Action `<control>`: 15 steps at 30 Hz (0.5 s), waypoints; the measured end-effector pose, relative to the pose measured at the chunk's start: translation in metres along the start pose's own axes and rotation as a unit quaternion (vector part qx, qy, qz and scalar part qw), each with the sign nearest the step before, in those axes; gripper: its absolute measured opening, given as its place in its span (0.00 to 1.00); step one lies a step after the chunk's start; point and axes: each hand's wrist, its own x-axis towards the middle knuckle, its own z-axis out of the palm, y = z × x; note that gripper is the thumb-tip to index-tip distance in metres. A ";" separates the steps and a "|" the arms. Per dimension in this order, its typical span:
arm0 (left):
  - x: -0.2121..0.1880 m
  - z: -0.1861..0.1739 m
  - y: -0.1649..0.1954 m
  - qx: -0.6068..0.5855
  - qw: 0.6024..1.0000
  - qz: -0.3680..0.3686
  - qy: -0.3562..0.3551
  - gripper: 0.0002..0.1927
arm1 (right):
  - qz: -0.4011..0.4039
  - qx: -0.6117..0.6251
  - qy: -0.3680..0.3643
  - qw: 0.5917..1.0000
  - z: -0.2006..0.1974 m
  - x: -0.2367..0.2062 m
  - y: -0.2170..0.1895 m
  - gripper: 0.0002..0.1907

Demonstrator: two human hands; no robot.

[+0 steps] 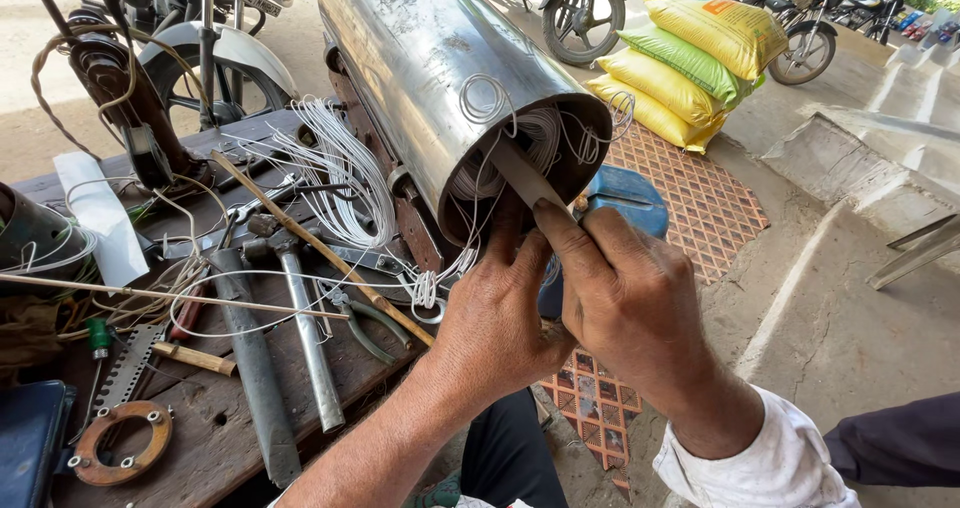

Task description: The person pulls white wire from a metal drum mounted on a workbench, coils a length of it by hand, and feeds it back into the drum. The person then uses a long bamboo pole to wind and arrange the wire inside the rotating drum.

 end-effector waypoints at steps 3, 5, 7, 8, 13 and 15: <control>-0.004 -0.003 -0.003 -0.001 0.999 0.029 0.014 0.48 | 0.024 0.000 -0.003 1.000 -0.002 0.003 -0.008 0.26; -0.002 -0.002 -0.005 -0.005 0.999 0.038 0.020 0.47 | 0.047 0.009 -0.007 0.999 -0.001 0.008 -0.006 0.26; -0.001 0.002 -0.007 -0.008 1.000 0.017 -0.005 0.47 | 0.038 0.011 0.001 0.999 0.000 0.011 -0.005 0.25; -0.001 0.003 -0.008 -0.008 1.000 0.005 -0.017 0.46 | 0.032 0.013 0.004 0.999 0.002 0.013 -0.005 0.24; -0.009 -0.001 -0.011 -0.010 0.999 -0.019 -0.039 0.42 | -0.009 -0.023 -0.011 1.000 0.028 0.044 0.004 0.21; -0.016 -0.001 -0.010 -0.003 1.000 -0.002 -0.024 0.42 | -0.013 -0.042 -0.002 0.999 0.032 0.044 0.005 0.16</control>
